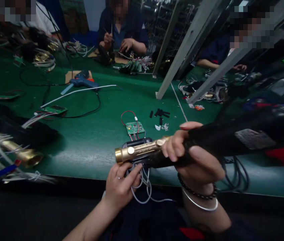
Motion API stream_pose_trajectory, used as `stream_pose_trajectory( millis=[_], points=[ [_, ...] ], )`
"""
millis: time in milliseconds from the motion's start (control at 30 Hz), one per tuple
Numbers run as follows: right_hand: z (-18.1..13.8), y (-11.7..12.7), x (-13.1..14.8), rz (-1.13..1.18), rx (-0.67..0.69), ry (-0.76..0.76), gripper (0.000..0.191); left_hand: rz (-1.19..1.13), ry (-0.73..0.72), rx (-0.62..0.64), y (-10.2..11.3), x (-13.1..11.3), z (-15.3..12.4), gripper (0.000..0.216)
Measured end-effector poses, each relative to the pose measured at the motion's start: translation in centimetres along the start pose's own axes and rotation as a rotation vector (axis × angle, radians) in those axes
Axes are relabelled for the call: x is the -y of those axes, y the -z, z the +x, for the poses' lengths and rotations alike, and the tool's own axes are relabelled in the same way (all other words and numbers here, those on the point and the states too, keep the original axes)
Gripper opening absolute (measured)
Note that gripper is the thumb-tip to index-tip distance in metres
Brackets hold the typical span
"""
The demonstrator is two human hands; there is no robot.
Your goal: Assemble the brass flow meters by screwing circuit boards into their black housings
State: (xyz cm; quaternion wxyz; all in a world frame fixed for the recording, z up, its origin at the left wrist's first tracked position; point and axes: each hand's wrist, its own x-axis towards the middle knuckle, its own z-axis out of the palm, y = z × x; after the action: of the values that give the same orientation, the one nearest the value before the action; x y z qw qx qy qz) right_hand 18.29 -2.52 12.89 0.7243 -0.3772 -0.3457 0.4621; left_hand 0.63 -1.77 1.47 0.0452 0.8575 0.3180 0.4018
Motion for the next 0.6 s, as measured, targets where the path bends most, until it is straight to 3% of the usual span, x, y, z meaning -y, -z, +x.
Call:
stream_pose_trajectory(
  millis=[100,167,233,300,333,400,533,600],
  points=[
    [-1.3,4.2,1.0,0.129,-0.244,0.016,0.027,-0.120,-0.049,0.106,2.7,1.4,-0.8,0.039],
    [-2.6,7.7,1.1,0.203,-0.387,-0.045,0.030,-0.126,-0.089,0.081,5.0,2.7,-0.1,0.048],
    [-4.1,10.8,0.5,0.244,-0.472,-0.128,0.030,-0.068,-0.061,-0.020,6.6,4.2,2.2,0.046],
    [-5.3,13.0,-0.7,0.268,-0.504,-0.196,0.029,0.007,0.006,-0.118,6.6,5.3,6.1,0.029],
    [-5.8,13.7,-1.4,0.286,-0.505,-0.225,0.028,0.032,0.002,-0.117,5.8,5.7,8.3,0.019],
    [-6.3,14.4,-2.7,0.348,-0.472,-0.273,0.027,-0.003,-0.128,0.038,2.8,6.3,12.8,0.014],
    [-6.5,14.3,-3.9,0.529,-0.391,-0.370,0.028,-0.110,-0.144,0.623,-6.5,6.4,18.8,0.019],
    [-6.5,14.2,-4.2,0.579,-0.363,-0.392,0.028,-0.071,-0.154,0.808,-10.9,6.2,20.2,0.021]
  ],
)
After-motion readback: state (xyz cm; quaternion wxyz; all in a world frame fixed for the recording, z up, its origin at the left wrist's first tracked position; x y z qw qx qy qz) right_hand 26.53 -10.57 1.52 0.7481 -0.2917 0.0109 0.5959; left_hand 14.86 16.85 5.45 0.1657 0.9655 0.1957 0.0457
